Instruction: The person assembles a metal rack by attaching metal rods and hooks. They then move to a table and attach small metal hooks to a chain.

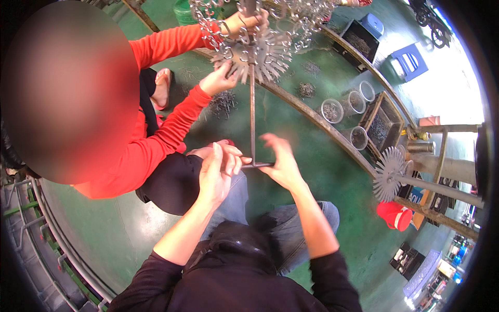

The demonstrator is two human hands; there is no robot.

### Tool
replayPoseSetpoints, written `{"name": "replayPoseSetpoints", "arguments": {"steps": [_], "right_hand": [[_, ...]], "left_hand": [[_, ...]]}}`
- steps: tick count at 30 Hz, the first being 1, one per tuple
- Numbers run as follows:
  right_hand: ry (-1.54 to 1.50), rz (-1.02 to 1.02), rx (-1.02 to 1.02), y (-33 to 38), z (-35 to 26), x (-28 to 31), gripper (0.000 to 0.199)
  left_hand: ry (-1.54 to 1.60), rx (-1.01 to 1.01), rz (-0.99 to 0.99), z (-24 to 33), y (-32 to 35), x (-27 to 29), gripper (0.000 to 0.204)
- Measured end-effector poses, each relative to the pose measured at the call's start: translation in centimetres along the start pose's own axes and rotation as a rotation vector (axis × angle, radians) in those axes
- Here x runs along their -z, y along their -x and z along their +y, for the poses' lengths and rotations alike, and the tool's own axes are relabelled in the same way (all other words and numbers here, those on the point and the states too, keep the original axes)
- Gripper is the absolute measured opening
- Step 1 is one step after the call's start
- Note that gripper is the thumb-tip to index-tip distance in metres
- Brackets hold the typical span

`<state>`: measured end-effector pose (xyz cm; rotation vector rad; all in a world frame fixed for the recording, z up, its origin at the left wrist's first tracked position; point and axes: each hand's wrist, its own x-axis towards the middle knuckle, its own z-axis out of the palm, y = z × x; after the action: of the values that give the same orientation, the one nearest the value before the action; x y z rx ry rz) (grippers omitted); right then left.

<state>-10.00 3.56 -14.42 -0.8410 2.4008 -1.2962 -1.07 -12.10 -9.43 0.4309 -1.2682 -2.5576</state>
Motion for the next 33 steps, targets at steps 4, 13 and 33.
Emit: {"name": "replayPoseSetpoints", "arguments": {"steps": [4, 13, 33], "right_hand": [[-1.783, 0.502, -0.719, 4.1, -1.2, -1.9, 0.055], [-2.047, 0.636, -0.207, 1.8, 0.4, -2.7, 0.021], [-2.269, 0.658, -0.542, 0.4, -0.5, -3.3, 0.058]], "left_hand": [[0.027, 0.006, -0.018, -0.2, 0.4, 0.0, 0.047], [-1.657, -0.448, -0.071, 1.3, 2.0, -1.3, 0.039], [-1.98, -0.047, -0.22, -1.9, -1.4, 0.3, 0.032]]}}
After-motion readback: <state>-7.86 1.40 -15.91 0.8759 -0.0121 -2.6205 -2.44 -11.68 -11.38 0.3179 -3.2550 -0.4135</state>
